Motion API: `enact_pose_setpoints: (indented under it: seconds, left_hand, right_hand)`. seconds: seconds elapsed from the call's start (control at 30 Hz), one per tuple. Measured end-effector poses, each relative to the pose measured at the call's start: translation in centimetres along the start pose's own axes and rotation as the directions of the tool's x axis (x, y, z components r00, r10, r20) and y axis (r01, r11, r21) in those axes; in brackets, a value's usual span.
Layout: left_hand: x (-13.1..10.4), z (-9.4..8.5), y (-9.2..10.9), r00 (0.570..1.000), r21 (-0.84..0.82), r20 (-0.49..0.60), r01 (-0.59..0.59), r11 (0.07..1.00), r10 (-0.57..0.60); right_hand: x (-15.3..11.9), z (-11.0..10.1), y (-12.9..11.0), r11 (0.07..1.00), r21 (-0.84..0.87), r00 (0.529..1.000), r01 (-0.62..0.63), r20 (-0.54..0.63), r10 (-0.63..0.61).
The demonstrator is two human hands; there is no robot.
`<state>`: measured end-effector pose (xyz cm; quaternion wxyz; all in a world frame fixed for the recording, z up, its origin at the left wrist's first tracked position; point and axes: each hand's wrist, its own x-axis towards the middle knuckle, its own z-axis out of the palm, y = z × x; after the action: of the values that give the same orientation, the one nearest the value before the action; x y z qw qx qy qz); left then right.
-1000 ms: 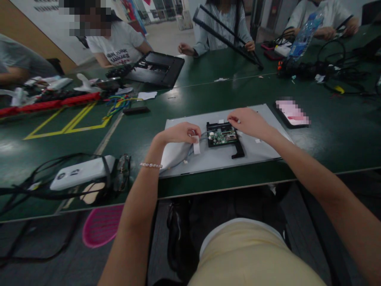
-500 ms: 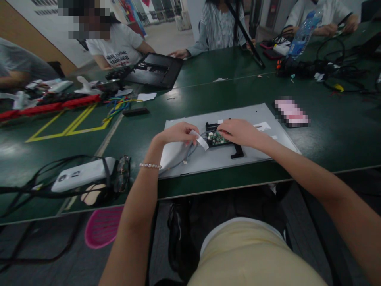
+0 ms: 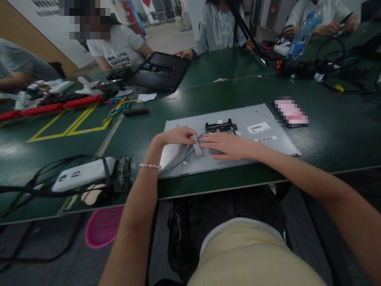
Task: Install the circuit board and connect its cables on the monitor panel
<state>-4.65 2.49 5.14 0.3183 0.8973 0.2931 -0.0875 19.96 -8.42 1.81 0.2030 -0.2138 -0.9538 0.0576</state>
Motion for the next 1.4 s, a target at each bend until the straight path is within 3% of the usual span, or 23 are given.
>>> enact_pose_setpoints:
  seconds: [0.17,0.5,1.4]
  left_hand:
    - [0.2,0.1,-0.1,1.0,0.06,-0.003,-0.004,0.998,0.004]
    - [0.1,0.1,0.8,1.0,0.098,-0.015,0.013,0.995,-0.012]
    - [0.1,0.3,1.4,0.996,0.019,0.023,0.081,0.997,-0.082]
  right_hand:
    - [0.1,0.3,-0.8,0.999,-0.03,0.998,-0.014,0.058,0.015]
    - [0.2,0.2,-1.0,0.995,-0.086,0.997,0.048,0.06,-0.043]
    - [0.2,0.5,-1.2,0.997,-0.073,0.995,0.023,0.094,-0.016]
